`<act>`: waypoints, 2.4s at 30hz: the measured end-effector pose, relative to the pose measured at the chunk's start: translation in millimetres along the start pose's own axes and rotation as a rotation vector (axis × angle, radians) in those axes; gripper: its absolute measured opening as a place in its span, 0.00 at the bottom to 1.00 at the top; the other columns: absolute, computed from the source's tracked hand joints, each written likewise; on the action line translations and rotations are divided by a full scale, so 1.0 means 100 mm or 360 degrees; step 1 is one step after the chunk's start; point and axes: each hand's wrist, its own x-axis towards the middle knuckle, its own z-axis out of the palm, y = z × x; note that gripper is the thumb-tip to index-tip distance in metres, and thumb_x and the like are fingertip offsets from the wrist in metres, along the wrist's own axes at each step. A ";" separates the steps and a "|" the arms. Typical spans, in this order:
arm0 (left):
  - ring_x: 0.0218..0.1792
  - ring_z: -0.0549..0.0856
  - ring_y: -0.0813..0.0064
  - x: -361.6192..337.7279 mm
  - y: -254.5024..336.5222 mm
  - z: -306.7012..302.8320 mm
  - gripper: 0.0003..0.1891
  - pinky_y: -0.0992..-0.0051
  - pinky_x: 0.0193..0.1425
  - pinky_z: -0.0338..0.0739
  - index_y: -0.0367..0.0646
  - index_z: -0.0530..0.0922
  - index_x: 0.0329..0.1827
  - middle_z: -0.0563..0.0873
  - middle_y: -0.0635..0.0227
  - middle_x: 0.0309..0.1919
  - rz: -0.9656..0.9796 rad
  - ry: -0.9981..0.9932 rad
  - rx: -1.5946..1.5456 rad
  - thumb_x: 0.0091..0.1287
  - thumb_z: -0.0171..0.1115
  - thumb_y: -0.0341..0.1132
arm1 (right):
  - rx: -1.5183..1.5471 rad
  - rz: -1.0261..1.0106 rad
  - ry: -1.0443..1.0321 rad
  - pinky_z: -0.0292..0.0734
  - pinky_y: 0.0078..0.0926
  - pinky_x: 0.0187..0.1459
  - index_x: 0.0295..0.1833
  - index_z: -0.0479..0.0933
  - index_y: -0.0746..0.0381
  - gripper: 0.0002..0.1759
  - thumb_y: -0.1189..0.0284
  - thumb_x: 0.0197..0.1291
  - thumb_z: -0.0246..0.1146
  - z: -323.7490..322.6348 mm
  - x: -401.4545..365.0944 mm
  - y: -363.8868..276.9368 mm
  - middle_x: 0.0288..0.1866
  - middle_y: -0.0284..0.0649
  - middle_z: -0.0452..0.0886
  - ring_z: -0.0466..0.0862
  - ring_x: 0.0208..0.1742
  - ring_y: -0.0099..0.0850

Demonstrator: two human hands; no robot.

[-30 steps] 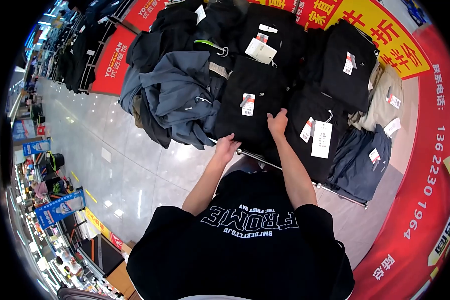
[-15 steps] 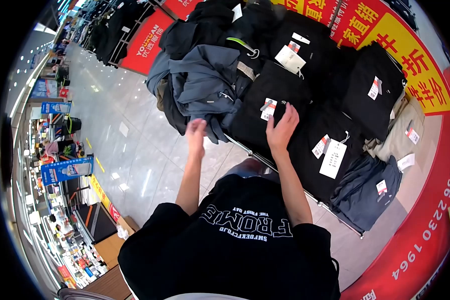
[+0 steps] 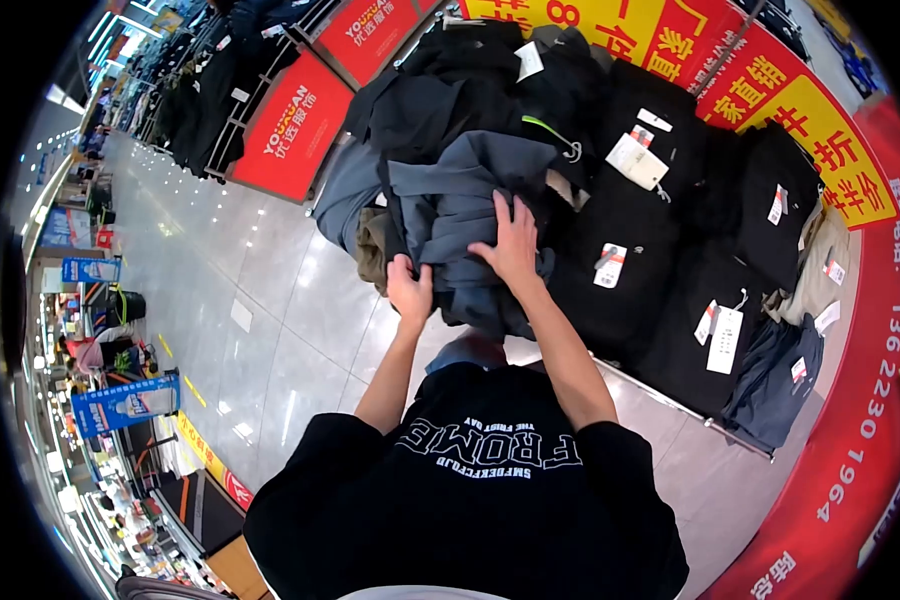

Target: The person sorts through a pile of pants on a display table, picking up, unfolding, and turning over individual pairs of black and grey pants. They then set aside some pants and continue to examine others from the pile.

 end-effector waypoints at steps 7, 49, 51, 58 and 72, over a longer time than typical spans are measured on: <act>0.33 0.77 0.56 0.10 -0.12 -0.14 0.20 0.60 0.33 0.70 0.44 0.68 0.34 0.72 0.61 0.30 -0.0086 -0.0297 -0.0101 0.51 0.72 0.40 | 0.0185 0.0077 0.0024 0.72 0.42 0.42 0.44 0.71 0.62 0.21 0.73 0.44 0.70 0.04 -0.04 -0.21 0.36 0.51 0.78 0.79 0.41 0.52; 0.51 0.78 0.75 -0.50 -0.22 -0.32 0.15 0.75 0.58 0.72 0.38 0.74 0.55 0.80 0.66 0.50 0.0370 -0.1448 -0.1255 0.71 0.53 0.36 | 0.1140 0.0875 0.0388 0.82 0.30 0.41 0.58 0.71 0.73 0.18 0.77 0.65 0.55 -2.73 -2.87 -3.10 0.50 0.55 0.80 0.85 0.45 0.39; 0.52 0.78 0.75 -0.73 0.10 -0.49 0.16 0.75 0.59 0.72 0.38 0.72 0.59 0.80 0.66 0.53 0.0357 -0.2010 -0.1545 0.70 0.54 0.35 | 0.1127 0.0821 0.0488 0.82 0.30 0.42 0.58 0.71 0.72 0.18 0.77 0.64 0.55 -2.75 -2.92 -3.05 0.50 0.55 0.80 0.85 0.46 0.38; 0.57 0.77 0.65 -1.58 0.86 -0.80 0.17 0.70 0.64 0.68 0.40 0.76 0.57 0.80 0.63 0.56 0.1862 -0.2419 -0.1288 0.66 0.58 0.34 | 0.1029 0.0669 0.0781 0.81 0.30 0.44 0.57 0.72 0.71 0.18 0.77 0.62 0.57 -2.58 -2.89 -2.89 0.50 0.52 0.80 0.84 0.46 0.37; 0.59 0.76 0.64 -1.35 1.15 -0.65 0.21 0.69 0.65 0.67 0.40 0.73 0.60 0.78 0.62 0.58 0.1256 -0.2293 -0.1308 0.65 0.59 0.38 | 0.0910 0.0519 0.0885 0.78 0.28 0.48 0.56 0.74 0.68 0.19 0.79 0.58 0.59 -1.69 -1.96 -2.27 0.50 0.48 0.80 0.83 0.48 0.35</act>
